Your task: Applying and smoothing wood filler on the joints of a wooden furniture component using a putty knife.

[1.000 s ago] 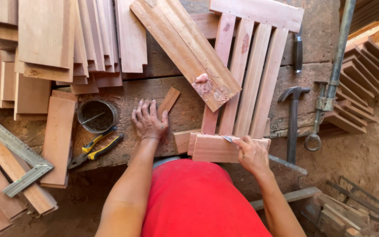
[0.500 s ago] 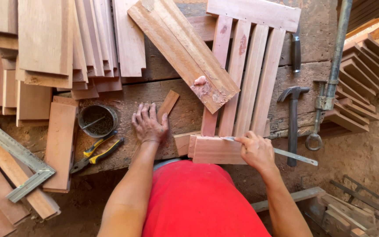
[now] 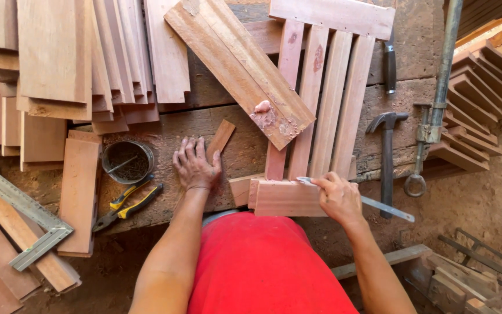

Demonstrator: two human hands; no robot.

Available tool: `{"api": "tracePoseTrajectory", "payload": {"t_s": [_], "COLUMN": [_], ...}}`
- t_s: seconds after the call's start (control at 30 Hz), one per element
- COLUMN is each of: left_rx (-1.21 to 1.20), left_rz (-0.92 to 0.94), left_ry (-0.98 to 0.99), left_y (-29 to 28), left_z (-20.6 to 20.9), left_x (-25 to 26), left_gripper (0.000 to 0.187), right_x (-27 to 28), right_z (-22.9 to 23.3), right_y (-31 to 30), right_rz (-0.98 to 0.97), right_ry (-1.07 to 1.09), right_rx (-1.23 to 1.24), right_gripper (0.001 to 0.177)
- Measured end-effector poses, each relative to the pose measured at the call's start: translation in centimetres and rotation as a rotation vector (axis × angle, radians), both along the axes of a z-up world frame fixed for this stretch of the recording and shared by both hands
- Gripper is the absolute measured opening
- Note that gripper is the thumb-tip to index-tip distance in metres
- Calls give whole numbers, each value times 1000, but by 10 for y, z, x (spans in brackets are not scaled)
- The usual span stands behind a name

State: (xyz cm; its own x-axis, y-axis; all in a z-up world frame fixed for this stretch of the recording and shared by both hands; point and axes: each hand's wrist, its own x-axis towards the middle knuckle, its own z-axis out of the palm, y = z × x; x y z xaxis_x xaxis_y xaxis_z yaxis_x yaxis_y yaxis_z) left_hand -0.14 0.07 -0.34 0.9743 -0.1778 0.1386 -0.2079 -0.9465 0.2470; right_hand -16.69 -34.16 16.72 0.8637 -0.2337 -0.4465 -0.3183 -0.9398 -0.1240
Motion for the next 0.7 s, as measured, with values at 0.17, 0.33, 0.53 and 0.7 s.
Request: {"api": "tracePoseTrajectory", "payload": {"t_s": [0.17,0.33,0.53,0.7], "left_rx": [10,1,13,3], "left_rz": [1,13,0,-1], "left_ry": [19,52,0,-31], "left_y": [0,1,0,0], "left_z": [0,3,0,-4], "left_x": [0,-2,-1,1], "left_gripper": [66,66,66,65], "right_x": [-19,16,2,12], "right_z": [-18,34,26,25], "right_y": [0,12,15,11], "right_rz": [22,0,-13,-31], "right_ry": [49,51,47,-102], "right_rx": [8,-11,-43,23], "right_gripper": [25,27,29,27]}}
